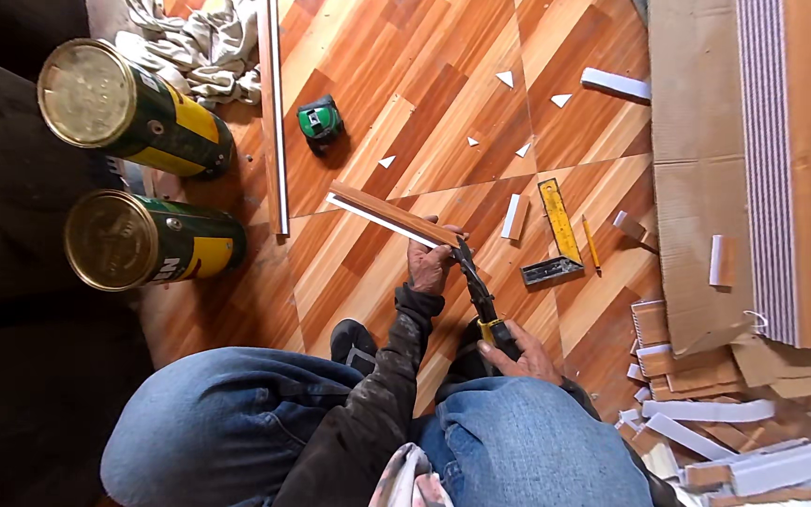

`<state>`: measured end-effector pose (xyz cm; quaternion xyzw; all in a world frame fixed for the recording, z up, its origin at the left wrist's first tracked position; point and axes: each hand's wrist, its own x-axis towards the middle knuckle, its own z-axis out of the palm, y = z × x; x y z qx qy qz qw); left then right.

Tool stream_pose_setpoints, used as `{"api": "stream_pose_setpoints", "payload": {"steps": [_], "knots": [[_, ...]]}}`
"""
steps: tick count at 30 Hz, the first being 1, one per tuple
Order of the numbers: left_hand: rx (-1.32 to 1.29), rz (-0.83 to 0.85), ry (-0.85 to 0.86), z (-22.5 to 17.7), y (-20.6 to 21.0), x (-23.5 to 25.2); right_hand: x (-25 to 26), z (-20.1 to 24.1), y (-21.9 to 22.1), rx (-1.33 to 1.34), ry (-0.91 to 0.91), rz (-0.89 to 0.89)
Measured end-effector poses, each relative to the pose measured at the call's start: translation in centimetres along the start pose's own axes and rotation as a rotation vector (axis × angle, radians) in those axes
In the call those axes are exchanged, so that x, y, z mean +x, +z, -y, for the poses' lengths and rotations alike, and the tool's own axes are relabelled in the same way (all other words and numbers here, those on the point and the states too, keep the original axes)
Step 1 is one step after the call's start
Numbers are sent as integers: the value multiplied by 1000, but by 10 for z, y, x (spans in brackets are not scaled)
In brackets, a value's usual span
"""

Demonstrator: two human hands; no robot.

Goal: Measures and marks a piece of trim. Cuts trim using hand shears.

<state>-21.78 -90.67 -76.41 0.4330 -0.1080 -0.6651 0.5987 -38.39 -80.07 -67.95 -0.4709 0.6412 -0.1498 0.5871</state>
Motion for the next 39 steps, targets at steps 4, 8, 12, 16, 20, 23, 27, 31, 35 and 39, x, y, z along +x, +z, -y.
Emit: {"api": "stream_pose_setpoints", "payload": {"steps": [4,8,12,16,20,23,27,31,35,39], "knots": [[30,3,5,-1,0,0,0,-1,1,-3,3,-4],[21,0,-5,3,0,-1,1,-2,2,36,-4,3],[3,0,-32,2,1,-2,1,-2,1,13,-7,-3],[-7,-8,-46,0,2,-2,2,0,0,-12,6,-9],[-9,-3,-47,1,1,-1,1,1,1,-6,11,-20],[-3,12,-42,1,-1,-1,1,-1,2,16,3,-13],[-2,11,-44,1,-2,-1,1,0,1,-2,13,-22],[-7,11,-33,2,-2,-1,1,0,1,-10,17,-33],[23,1,-34,1,0,-2,2,-1,2,-23,8,-39],[33,26,-12,2,-2,-2,1,0,2,-29,12,-46]]}}
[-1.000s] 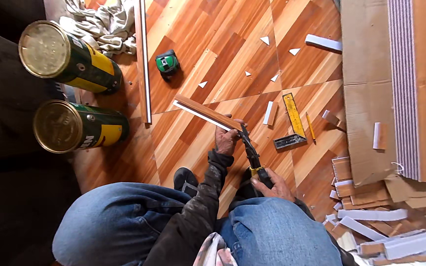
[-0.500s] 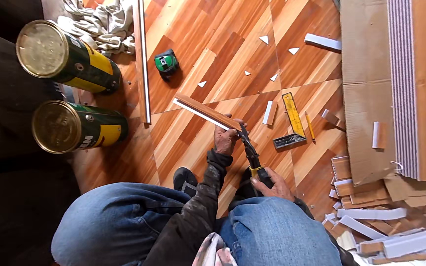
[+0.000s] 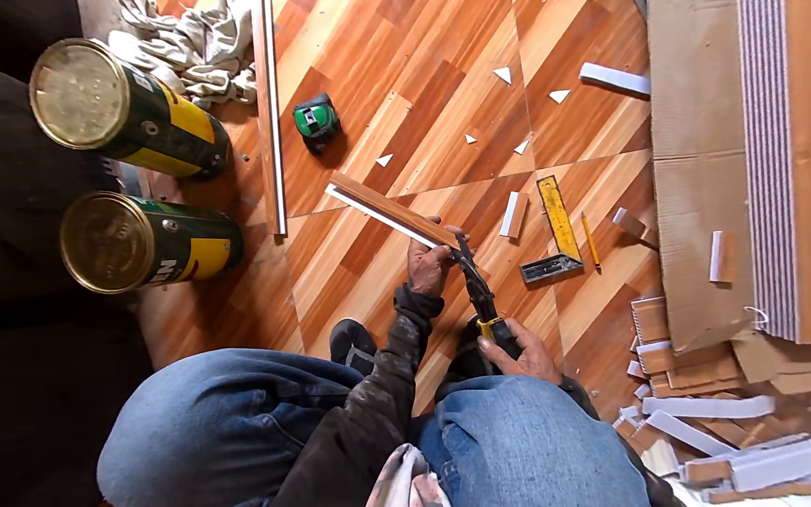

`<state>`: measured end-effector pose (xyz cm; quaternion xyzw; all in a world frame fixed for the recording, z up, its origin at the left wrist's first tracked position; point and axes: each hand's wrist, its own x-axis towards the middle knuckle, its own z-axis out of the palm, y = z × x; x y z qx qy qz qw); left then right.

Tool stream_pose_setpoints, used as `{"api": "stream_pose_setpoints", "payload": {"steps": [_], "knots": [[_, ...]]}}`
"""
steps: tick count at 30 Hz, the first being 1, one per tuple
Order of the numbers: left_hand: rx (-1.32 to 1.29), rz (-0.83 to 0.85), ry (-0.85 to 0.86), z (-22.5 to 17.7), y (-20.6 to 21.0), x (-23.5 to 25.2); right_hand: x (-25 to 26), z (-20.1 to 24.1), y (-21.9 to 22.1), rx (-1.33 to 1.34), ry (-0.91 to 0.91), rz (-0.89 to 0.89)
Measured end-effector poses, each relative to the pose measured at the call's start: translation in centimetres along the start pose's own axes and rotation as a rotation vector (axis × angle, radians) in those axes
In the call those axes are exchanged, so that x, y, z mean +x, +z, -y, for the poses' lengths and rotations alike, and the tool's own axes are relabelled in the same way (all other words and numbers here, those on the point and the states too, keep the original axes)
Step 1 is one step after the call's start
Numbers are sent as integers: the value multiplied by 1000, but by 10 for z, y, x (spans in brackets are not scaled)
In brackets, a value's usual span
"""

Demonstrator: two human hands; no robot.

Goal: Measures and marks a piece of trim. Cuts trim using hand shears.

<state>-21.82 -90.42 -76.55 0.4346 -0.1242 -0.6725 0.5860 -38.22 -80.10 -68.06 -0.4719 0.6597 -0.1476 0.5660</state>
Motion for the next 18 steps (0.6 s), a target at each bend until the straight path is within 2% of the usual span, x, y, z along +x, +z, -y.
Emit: {"api": "stream_pose_setpoints", "payload": {"steps": [18], "knots": [[46,34,62,3,-5,1,1,-4,-1,7,1,-15]]}}
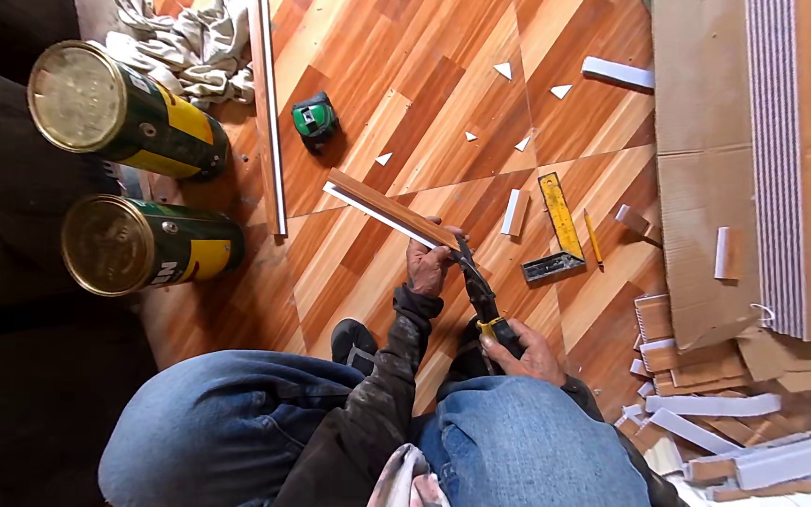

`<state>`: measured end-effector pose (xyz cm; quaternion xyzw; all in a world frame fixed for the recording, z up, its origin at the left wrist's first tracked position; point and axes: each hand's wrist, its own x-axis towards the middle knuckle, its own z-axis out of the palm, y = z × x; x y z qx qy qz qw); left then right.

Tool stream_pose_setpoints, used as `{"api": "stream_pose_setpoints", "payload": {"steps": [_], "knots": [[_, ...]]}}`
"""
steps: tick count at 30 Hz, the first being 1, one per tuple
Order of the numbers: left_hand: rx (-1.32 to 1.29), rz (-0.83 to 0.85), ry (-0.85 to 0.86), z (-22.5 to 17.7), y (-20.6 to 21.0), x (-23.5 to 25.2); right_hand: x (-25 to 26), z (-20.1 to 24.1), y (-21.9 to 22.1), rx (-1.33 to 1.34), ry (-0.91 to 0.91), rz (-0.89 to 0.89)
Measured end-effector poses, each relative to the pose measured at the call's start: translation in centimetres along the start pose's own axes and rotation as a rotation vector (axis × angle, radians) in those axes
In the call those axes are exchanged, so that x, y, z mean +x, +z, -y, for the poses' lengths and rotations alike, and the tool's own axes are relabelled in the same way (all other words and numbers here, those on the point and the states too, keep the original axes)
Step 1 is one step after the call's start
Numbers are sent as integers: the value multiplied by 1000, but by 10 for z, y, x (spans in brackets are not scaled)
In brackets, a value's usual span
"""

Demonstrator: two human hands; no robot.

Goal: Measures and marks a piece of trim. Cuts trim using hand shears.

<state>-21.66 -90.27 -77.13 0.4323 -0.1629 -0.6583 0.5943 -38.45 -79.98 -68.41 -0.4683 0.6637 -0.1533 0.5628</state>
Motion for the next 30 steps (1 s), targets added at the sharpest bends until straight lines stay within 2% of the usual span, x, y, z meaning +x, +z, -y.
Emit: {"api": "stream_pose_setpoints", "payload": {"steps": [18,22,26,30], "knots": [[100,-11,-26,-5,1,-2,1,10,-4,-101,59,-12],[98,-48,-34,-3,-3,-2,2,14,-8,-2,110,58],[76,-78,-49,-3,-4,-1,5,15,-11,91,83,130],[-26,-178,-78,-8,-8,6,3,9,-23,159,66,247]]}}
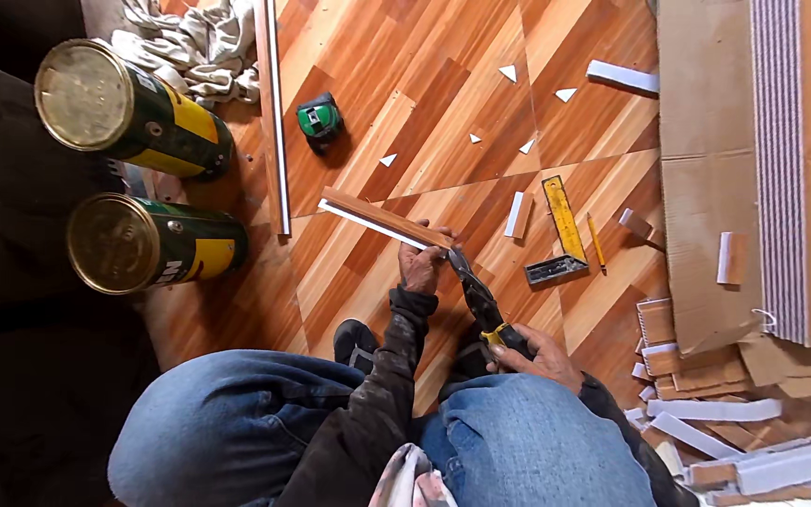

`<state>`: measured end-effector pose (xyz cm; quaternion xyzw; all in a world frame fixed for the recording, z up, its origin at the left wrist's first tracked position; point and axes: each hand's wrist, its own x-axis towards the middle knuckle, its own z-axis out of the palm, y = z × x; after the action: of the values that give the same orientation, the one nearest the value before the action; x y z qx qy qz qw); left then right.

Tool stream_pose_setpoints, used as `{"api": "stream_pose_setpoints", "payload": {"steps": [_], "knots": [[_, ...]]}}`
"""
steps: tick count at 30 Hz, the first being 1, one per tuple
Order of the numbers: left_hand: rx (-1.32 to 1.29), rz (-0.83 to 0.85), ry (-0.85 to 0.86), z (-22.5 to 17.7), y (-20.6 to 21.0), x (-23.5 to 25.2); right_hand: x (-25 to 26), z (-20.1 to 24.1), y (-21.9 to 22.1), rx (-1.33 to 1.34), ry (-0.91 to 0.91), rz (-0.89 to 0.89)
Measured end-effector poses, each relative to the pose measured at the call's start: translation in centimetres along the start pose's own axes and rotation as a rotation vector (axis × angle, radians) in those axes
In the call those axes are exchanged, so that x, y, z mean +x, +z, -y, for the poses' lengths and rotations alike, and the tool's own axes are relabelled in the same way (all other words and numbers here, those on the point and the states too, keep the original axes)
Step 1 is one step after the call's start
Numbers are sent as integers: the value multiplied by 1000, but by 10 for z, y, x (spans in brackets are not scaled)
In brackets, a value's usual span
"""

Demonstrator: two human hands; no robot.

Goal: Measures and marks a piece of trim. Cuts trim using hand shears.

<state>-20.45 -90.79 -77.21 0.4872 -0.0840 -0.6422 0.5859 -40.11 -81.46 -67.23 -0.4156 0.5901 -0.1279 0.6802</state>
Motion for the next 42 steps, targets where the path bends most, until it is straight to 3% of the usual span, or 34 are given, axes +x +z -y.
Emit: {"api": "stream_pose_setpoints", "payload": {"steps": [3,7,10,13,16,18,20,22,27,31,34,38,42], "knots": [[-89,-30,-7,-7,-11,11,2,-23,-2,-161,-17,-78],[-127,89,-23,-9,-18,13,31,-63,19,-621,85,-322],[-93,165,-59,-12,-11,5,56,-88,37,-784,152,-455],[-121,216,-102,-16,-7,-1,62,-89,48,-842,232,-451],[-140,255,-111,-16,-6,-3,54,-65,42,-879,292,-330],[-131,279,-92,-14,-5,-2,49,-46,32,-808,5,-449],[-115,306,-79,-9,-2,-5,52,-20,24,-560,-368,-599],[-75,311,-73,-6,5,-12,61,8,21,-306,-522,-647],[-37,338,-24,-5,15,-23,79,44,26,-118,-416,-663],[-33,344,-23,-9,13,-26,84,41,30,-46,-427,-645],[-83,343,-63,-5,11,-25,84,40,21,100,-437,-511],[-115,304,-170,3,16,-30,82,35,10,-80,-424,-505],[-102,230,-186,-9,14,-30,77,21,-3,73,-375,-479]]}}
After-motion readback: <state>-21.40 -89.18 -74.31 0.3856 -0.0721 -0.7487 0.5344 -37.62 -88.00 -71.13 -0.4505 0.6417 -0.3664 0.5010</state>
